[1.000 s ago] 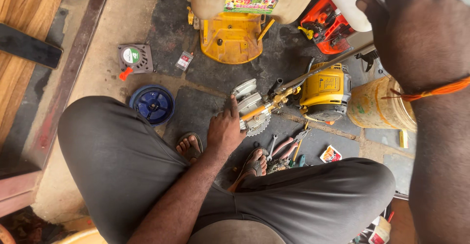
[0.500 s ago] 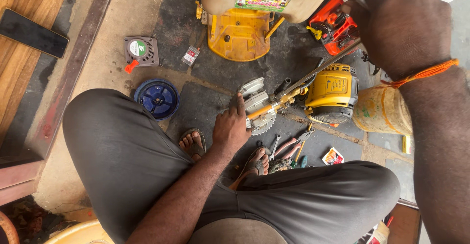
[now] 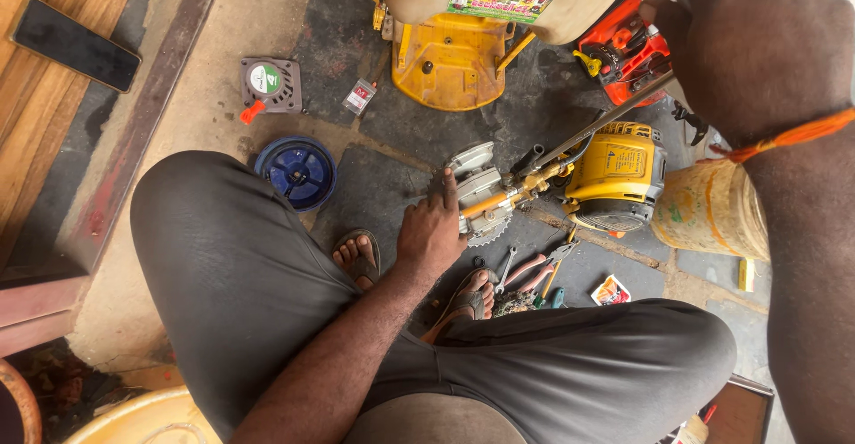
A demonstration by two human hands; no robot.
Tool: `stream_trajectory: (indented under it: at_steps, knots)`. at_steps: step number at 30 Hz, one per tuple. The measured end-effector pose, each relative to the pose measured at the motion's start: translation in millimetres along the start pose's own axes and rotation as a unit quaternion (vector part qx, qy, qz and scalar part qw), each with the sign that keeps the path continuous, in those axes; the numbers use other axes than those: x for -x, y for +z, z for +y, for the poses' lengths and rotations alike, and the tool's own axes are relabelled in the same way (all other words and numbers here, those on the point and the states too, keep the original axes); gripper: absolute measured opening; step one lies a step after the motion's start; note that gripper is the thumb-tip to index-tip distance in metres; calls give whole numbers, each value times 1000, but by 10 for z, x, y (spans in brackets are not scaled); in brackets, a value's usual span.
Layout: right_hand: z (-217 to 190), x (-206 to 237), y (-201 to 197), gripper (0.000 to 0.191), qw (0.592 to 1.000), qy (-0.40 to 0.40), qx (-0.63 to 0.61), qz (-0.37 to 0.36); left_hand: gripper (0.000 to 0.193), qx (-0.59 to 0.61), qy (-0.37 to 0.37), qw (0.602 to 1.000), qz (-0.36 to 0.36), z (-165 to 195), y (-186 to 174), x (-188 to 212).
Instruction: The person sits on the floor and uses a T-handle wrench to loosen and remove bolts from a small engine assembly. They detach a metal gear and separate the engine casing into two halves, placing the removed parts on the floor.
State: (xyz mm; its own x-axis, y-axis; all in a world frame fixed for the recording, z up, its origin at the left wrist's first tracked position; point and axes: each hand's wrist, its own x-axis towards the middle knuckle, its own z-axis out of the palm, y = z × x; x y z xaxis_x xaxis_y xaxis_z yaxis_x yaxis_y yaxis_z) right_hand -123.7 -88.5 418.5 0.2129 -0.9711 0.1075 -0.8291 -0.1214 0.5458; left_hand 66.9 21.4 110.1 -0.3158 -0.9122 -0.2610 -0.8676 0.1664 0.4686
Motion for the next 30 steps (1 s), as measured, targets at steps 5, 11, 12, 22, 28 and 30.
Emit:
stream_trajectory:
  at_steps: [5, 11, 12, 22, 28, 30]
  knots:
    - [362, -235, 633, 23, 991, -59, -102, 69, 127, 8, 2, 1000, 6, 8, -24, 6]
    - [741, -605, 1164, 47, 974, -206, 92, 1, 125, -4, -3, 1000, -19, 19, -68, 9]
    - [723, -600, 1123, 61, 974, -182, 121, -58, 125, -4, -2, 1000, -12, 18, -74, 7]
    - [-434, -331, 534, 20, 960, -8, 125, 252, 123, -10, 8, 1000, 2, 25, -85, 67]
    - [-622, -258, 261, 59, 935, 22, 150, 321, 117, -16, 73, 997, 7, -72, -69, 47]
    - [-496, -178, 248, 53, 929, -39, 130, 344, 116, -13, 85, 996, 5, -120, -68, 48]
